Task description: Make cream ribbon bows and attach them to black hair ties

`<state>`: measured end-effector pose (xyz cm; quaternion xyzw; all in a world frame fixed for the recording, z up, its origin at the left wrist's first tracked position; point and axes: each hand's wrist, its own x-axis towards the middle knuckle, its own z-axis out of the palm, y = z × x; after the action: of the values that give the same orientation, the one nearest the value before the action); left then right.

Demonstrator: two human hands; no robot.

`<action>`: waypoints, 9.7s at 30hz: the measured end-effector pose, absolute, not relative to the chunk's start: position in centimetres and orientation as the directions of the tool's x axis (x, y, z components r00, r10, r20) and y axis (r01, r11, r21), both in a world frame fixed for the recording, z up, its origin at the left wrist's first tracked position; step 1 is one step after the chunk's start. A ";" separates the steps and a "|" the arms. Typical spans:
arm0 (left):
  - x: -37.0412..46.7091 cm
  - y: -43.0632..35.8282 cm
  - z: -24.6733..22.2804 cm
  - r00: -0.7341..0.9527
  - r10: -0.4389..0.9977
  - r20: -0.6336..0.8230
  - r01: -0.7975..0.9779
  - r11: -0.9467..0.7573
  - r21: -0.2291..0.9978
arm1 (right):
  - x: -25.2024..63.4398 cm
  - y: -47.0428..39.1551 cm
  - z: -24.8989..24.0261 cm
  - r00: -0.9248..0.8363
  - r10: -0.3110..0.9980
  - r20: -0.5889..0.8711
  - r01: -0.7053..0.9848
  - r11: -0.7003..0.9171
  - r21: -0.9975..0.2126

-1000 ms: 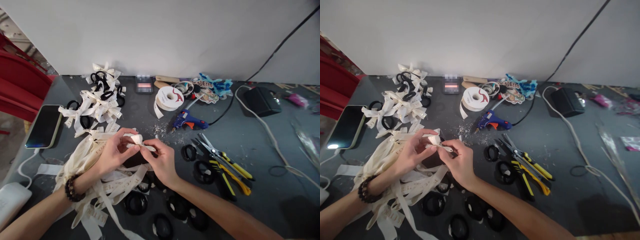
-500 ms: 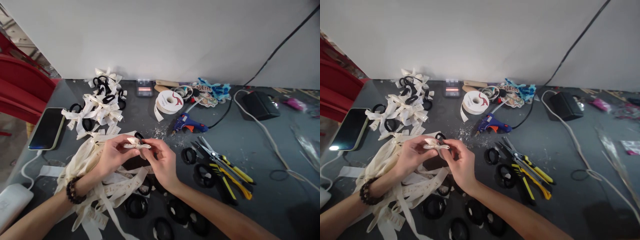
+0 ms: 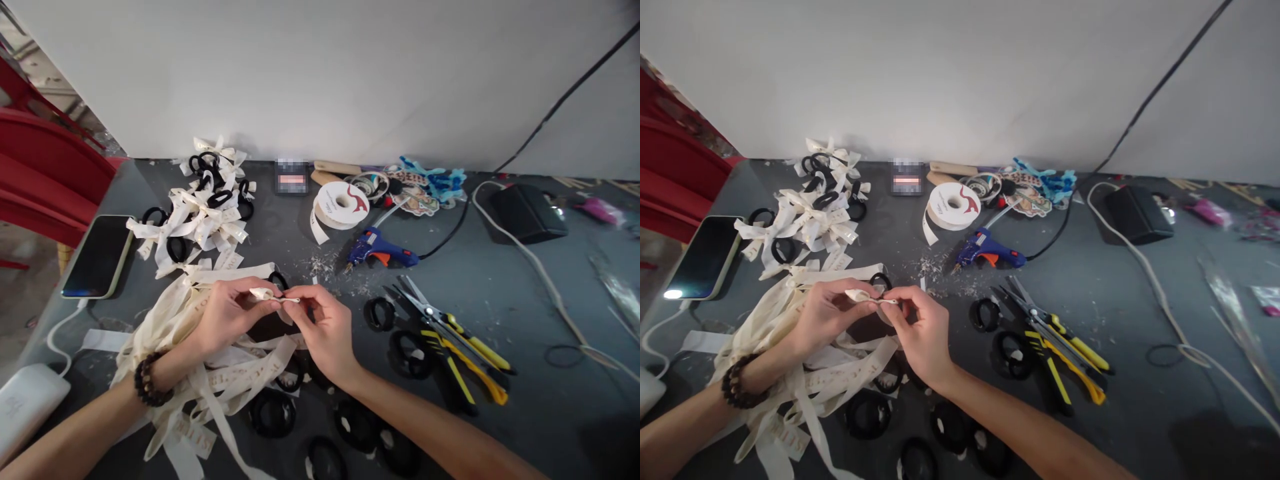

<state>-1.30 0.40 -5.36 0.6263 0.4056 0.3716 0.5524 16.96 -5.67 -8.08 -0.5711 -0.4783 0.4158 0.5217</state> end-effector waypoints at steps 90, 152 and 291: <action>-2.4 1.2 1.3 0.492 0.860 -0.138 0.446 -0.112 0.888 | 17.2 -5.4 -7.3 0.081 0.989 0.122 0.152 0.109 -0.982; -1.2 0.5 -0.6 0.353 0.838 -0.415 0.109 0.404 0.908 | 16.8 -5.1 -6.9 0.200 0.977 -0.074 -0.009 -0.074 -0.997; -1.1 0.1 -1.9 0.289 0.865 -0.410 0.050 0.414 0.909 | 17.2 -5.3 -7.5 0.153 0.988 -0.026 0.045 -0.033 -0.998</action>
<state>-1.07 0.09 -1.87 0.4470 0.5120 0.3057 0.6668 17.17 -5.27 -7.48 -0.5559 -0.4643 0.4558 0.5174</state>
